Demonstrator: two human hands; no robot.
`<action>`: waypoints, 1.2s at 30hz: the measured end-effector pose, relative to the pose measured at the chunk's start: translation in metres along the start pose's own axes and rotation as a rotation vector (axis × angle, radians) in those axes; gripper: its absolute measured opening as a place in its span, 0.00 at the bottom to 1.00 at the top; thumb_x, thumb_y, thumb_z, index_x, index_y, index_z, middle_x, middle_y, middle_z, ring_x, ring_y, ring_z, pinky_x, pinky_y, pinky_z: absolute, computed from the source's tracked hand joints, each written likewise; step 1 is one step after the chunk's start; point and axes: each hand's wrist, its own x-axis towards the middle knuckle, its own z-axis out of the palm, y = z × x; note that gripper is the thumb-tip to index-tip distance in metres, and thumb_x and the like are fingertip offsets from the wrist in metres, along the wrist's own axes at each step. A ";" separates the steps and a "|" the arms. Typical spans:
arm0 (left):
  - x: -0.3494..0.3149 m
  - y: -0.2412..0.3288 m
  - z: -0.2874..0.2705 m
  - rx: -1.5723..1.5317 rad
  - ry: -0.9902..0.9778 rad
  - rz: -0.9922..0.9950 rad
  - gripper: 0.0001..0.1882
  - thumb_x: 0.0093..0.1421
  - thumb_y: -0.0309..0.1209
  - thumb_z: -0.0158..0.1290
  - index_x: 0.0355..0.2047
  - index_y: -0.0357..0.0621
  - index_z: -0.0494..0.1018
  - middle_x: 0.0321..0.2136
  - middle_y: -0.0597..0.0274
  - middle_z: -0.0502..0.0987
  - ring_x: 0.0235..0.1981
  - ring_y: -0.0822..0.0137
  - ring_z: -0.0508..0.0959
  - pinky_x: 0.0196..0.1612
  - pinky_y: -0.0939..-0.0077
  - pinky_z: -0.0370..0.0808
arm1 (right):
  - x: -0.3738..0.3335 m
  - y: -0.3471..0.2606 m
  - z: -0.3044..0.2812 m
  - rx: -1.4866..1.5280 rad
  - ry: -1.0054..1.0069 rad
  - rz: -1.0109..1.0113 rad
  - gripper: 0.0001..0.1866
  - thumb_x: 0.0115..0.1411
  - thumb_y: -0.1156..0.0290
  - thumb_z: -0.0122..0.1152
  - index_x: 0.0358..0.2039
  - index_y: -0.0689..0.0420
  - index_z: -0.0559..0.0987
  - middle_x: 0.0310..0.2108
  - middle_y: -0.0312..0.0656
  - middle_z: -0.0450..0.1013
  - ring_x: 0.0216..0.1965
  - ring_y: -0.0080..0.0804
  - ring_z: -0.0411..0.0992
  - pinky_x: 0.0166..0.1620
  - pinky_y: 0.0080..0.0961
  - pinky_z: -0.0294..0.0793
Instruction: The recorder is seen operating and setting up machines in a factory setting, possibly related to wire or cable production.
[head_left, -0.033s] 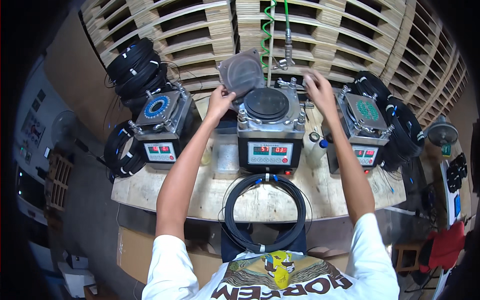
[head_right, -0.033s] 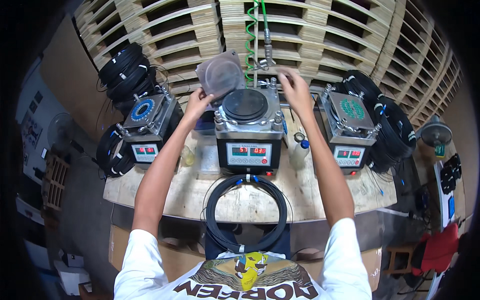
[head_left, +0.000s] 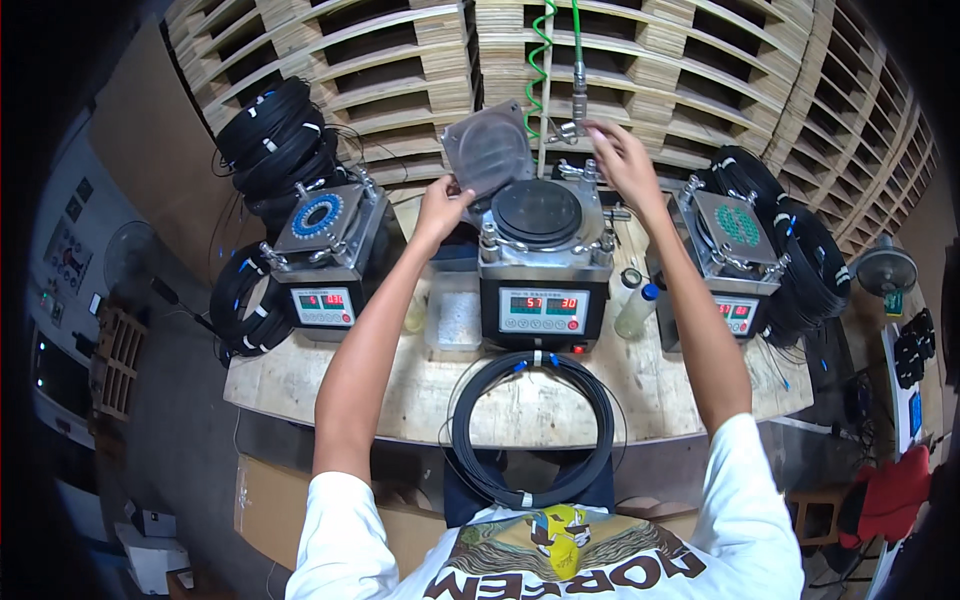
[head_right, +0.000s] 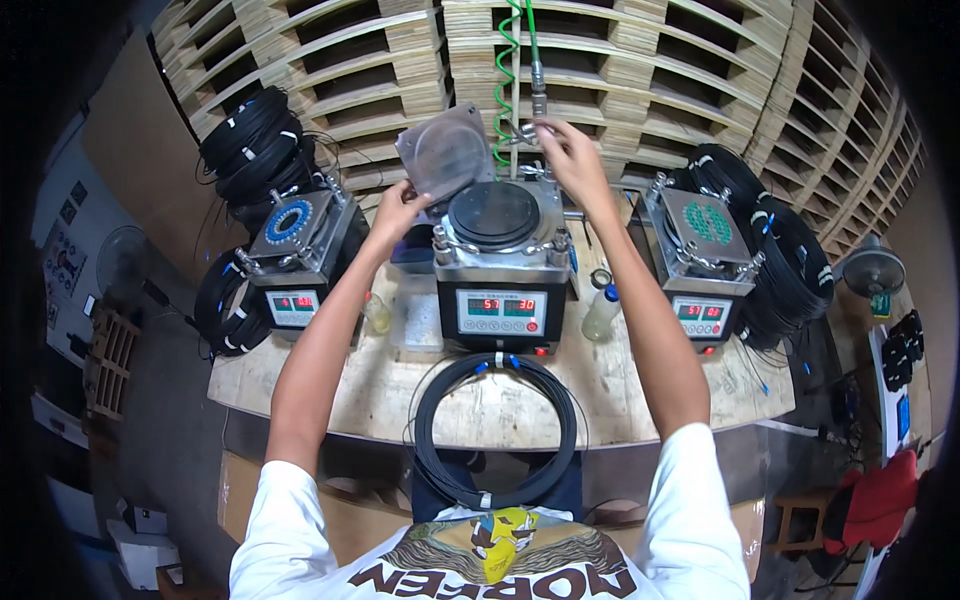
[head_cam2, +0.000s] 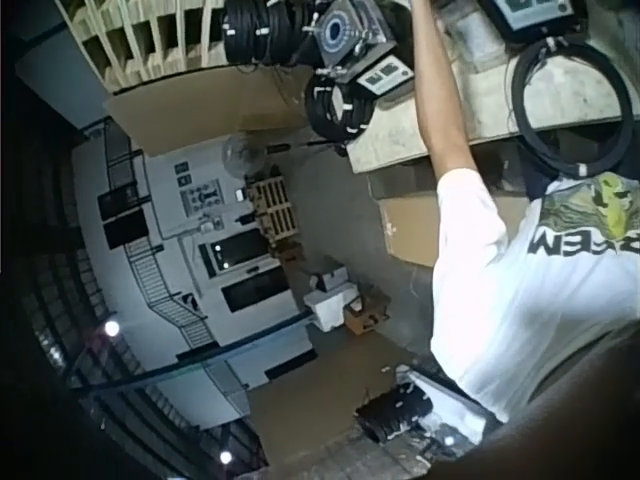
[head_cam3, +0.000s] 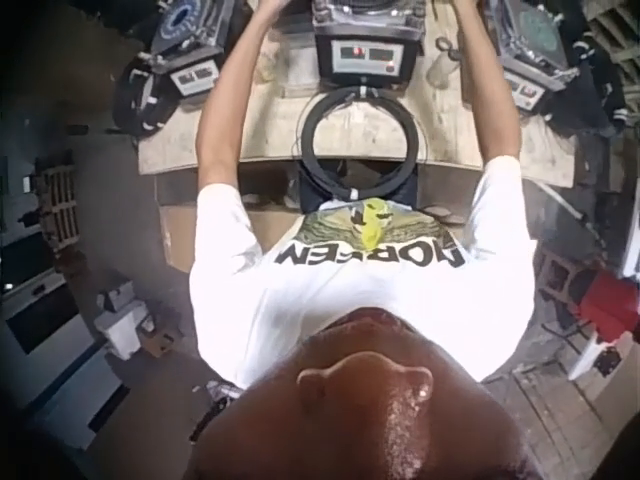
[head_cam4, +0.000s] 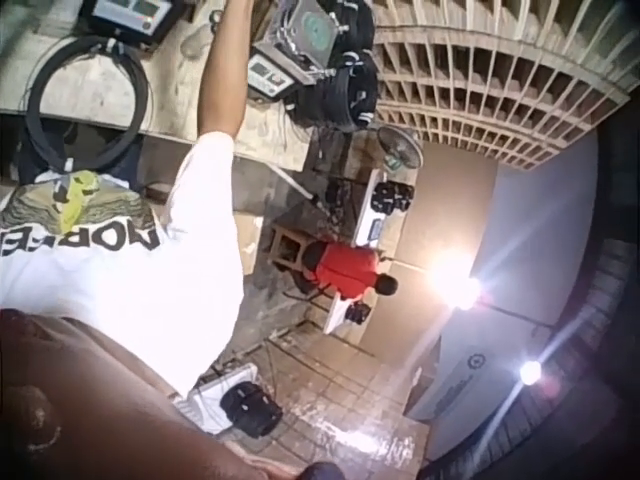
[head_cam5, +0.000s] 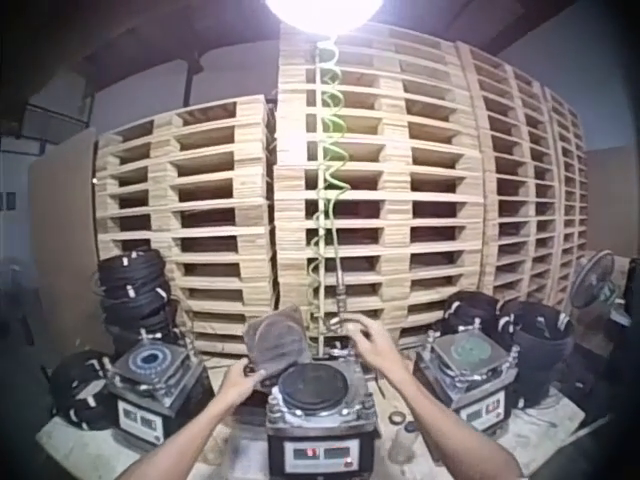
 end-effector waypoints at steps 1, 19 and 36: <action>-0.004 -0.008 -0.009 0.011 0.029 0.038 0.15 0.57 0.31 0.60 0.40 0.31 0.78 0.33 0.50 0.83 0.35 0.62 0.82 0.42 0.69 0.75 | 0.028 -0.019 0.028 -0.058 -0.107 0.105 0.19 0.69 0.59 0.53 0.50 0.60 0.80 0.31 0.40 0.78 0.28 0.22 0.71 0.32 0.22 0.70; -0.022 0.074 -0.008 -0.148 -0.277 0.067 0.28 0.55 0.27 0.65 0.56 0.47 0.70 0.57 0.51 0.69 0.47 0.63 0.79 0.53 0.70 0.73 | 0.032 -0.034 0.018 0.304 -0.124 0.461 0.15 0.60 0.63 0.70 0.30 0.62 0.77 0.20 0.34 0.72 0.16 0.17 0.66 0.19 0.16 0.63; 0.015 0.031 0.003 -0.687 -0.306 -0.310 0.30 0.63 0.27 0.59 0.64 0.40 0.63 0.38 0.65 0.81 0.35 0.75 0.79 0.41 0.77 0.77 | -0.024 0.028 -0.006 0.423 -0.081 0.465 0.29 0.61 0.70 0.66 0.59 0.65 0.66 0.40 0.44 0.78 0.38 0.24 0.76 0.36 0.18 0.74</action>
